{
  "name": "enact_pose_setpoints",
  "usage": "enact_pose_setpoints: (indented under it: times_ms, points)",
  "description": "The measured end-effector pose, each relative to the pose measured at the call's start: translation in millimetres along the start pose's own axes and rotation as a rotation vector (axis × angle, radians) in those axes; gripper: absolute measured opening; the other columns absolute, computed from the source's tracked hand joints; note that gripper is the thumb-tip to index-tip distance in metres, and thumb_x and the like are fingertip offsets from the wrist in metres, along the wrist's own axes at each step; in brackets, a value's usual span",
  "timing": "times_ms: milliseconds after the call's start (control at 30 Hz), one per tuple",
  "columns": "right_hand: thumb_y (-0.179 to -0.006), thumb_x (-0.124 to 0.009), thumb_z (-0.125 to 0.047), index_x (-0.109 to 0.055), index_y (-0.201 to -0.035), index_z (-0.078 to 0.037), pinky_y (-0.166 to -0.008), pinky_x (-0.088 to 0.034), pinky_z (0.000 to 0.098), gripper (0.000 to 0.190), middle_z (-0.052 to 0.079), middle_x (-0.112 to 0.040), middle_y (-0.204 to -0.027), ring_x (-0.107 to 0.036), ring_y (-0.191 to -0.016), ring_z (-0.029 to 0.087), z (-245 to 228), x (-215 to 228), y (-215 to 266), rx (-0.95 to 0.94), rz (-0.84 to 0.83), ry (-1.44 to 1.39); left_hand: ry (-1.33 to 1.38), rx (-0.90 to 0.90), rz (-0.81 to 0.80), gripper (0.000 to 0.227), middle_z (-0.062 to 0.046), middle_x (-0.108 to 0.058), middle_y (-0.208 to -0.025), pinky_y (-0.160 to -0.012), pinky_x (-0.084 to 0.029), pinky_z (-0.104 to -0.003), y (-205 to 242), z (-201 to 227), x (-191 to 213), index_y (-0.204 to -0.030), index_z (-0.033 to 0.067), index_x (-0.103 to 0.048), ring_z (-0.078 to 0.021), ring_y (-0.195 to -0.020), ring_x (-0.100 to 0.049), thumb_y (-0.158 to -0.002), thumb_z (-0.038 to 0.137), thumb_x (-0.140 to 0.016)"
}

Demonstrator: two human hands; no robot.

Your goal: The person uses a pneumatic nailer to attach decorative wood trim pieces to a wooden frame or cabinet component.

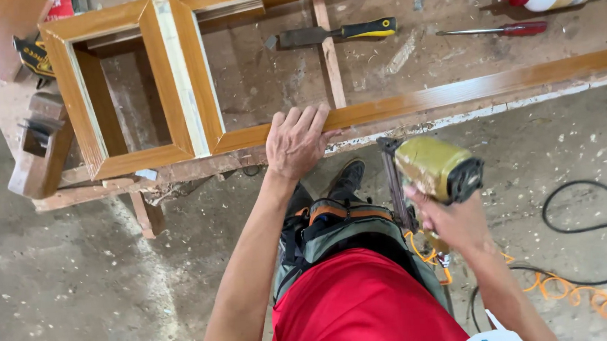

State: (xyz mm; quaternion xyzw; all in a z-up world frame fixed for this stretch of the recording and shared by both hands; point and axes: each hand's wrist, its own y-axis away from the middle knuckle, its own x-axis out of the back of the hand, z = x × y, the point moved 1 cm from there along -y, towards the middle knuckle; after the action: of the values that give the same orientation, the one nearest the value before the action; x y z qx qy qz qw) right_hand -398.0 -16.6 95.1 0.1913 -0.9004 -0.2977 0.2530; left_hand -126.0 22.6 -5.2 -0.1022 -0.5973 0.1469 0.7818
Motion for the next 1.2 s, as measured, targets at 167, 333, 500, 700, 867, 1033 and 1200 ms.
enact_pose_setpoints:
  times_ms: [167,333,500,700,867,1033,1200]
  points:
    - [-0.092,-0.074,-0.013,-0.062,-0.106,0.001,-0.042,-0.044,0.0297,0.023,0.0,-0.055,-0.065,-0.051,-0.05,0.01,-33.9,-0.4,-11.5,0.023,-0.109,-0.134,0.043,0.004,0.03,0.045,0.0,-0.063,-0.096,-0.074,-0.041,-0.037,2.9,-2.4,-2.5,-0.12,0.0115,-0.064,-0.0189,-0.085,-0.058,-0.094,0.048,-0.069]
    - [-0.092,-0.071,-0.018,-0.066,-0.106,-0.005,-0.042,-0.042,0.0286,0.019,0.0,-0.052,-0.06,-0.049,-0.047,0.01,-73.3,-12.8,-12.6,0.068,-0.207,-0.082,0.078,0.01,0.03,0.048,0.0,-0.065,-0.101,-0.076,-0.042,-0.038,5.6,-4.8,-7.6,-0.12,0.0116,-0.063,-0.0196,-0.089,-0.06,-0.089,0.048,-0.069]
    - [-0.09,-0.072,-0.02,-0.066,-0.102,-0.007,-0.04,-0.042,0.031,0.019,0.0,-0.052,-0.059,-0.05,-0.044,0.012,-106.7,-31.2,-16.0,0.006,-0.209,0.07,0.099,0.017,0.064,0.049,-0.001,-0.064,-0.103,-0.078,-0.042,-0.038,9.2,-6.2,-15.0,-0.124,0.0109,-0.061,-0.0201,-0.091,-0.06,-0.091,0.047,-0.069]
    - [-0.092,-0.071,-0.023,-0.063,-0.095,-0.005,-0.04,-0.041,0.0323,0.021,0.001,-0.051,-0.058,-0.05,-0.043,0.014,-118.1,-42.7,-23.8,-0.087,-0.21,0.137,0.07,0.017,0.019,0.049,-0.001,-0.06,-0.101,-0.079,-0.042,-0.038,12.0,-8.0,-19.2,-0.128,0.011,-0.059,-0.0192,-0.092,-0.057,-0.093,0.045,-0.069]
    - [-0.091,-0.072,-0.024,-0.06,-0.095,-0.006,-0.04,-0.041,0.0324,0.022,0.0,-0.05,-0.059,-0.048,-0.043,0.013,-124.8,-51.0,-22.0,-0.103,-0.21,0.168,0.068,0.015,-0.001,0.049,-0.001,-0.058,-0.098,-0.078,-0.042,-0.038,11.8,-7.6,-19.4,-0.127,0.0134,-0.06,-0.0196,-0.092,-0.056,-0.091,0.044,-0.071]
    - [-0.091,-0.071,-0.024,-0.062,-0.095,-0.007,-0.041,-0.041,0.032,0.019,0.0,-0.05,-0.059,-0.048,-0.043,0.013,-124.8,-53.8,-21.6,-0.118,-0.184,0.187,0.084,0.013,0.026,0.052,-0.001,-0.058,-0.099,-0.079,-0.042,-0.037,13.9,-9.0,-23.5,-0.128,0.0111,-0.061,-0.0187,-0.094,-0.056,-0.088,0.042,-0.073]
    - [-0.092,-0.071,-0.024,-0.06,-0.092,-0.005,-0.04,-0.041,0.0322,0.022,0.001,-0.05,-0.058,-0.048,-0.043,0.013,-128.8,-58.7,-18.4,-0.076,-0.185,0.228,0.097,0.013,0.04,0.052,-0.001,-0.058,-0.099,-0.079,-0.042,-0.037,13.0,-9.1,-24.8,-0.128,0.0106,-0.062,-0.0186,-0.094,-0.056,-0.088,0.042,-0.074]
